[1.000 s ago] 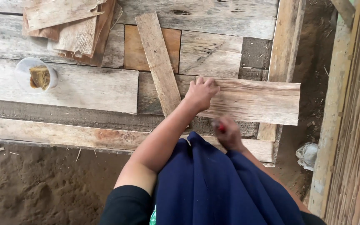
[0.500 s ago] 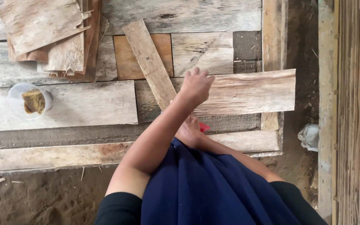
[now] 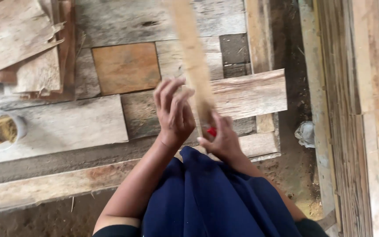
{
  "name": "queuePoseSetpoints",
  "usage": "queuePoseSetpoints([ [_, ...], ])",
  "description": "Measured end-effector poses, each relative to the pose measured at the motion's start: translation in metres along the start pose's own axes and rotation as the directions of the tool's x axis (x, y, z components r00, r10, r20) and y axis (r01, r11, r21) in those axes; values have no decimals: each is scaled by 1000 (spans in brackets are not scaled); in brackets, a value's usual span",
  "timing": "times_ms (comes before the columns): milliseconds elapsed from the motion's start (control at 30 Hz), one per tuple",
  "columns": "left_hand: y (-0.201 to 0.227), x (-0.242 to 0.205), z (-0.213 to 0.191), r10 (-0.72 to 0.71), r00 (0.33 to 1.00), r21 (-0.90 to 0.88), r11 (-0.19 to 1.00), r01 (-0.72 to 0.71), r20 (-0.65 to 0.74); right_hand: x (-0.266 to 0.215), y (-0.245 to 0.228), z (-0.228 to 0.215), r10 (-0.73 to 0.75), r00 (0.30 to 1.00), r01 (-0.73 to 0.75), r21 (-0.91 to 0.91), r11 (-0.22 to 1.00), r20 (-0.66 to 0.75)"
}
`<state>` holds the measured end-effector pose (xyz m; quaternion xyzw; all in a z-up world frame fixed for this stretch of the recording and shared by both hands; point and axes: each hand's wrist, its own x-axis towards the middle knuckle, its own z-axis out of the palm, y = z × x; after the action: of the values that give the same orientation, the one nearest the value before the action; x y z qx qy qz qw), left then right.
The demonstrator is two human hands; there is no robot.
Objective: Trimming and organizing thin wood panels or veneers using a utility knife on a wooden floor.
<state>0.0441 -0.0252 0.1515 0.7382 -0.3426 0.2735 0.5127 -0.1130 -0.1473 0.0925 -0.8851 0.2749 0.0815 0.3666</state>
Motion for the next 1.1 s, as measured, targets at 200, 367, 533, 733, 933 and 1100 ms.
queuePoseSetpoints([
  [200,8,-98,109,-105,802,170,985,4,588,-15,62,-78,296,935,-299,16,954,-197],
  [367,-3,-137,181,-270,575,381,921,-79,772,-23,124,-89,317,921,-342,-78,937,-229],
  [533,-10,-146,200,-347,487,436,896,-80,802,-15,149,-91,308,937,-327,-100,940,-165],
  [733,-10,-144,202,-335,495,431,897,-93,802,-2,139,-85,207,977,-214,-233,949,-54],
  [933,-22,-154,209,-370,449,425,905,-25,813,11,122,-96,250,967,-235,-228,945,40],
  [1100,-23,-149,206,-334,477,369,929,21,813,18,143,-80,238,965,-201,-282,938,105],
])
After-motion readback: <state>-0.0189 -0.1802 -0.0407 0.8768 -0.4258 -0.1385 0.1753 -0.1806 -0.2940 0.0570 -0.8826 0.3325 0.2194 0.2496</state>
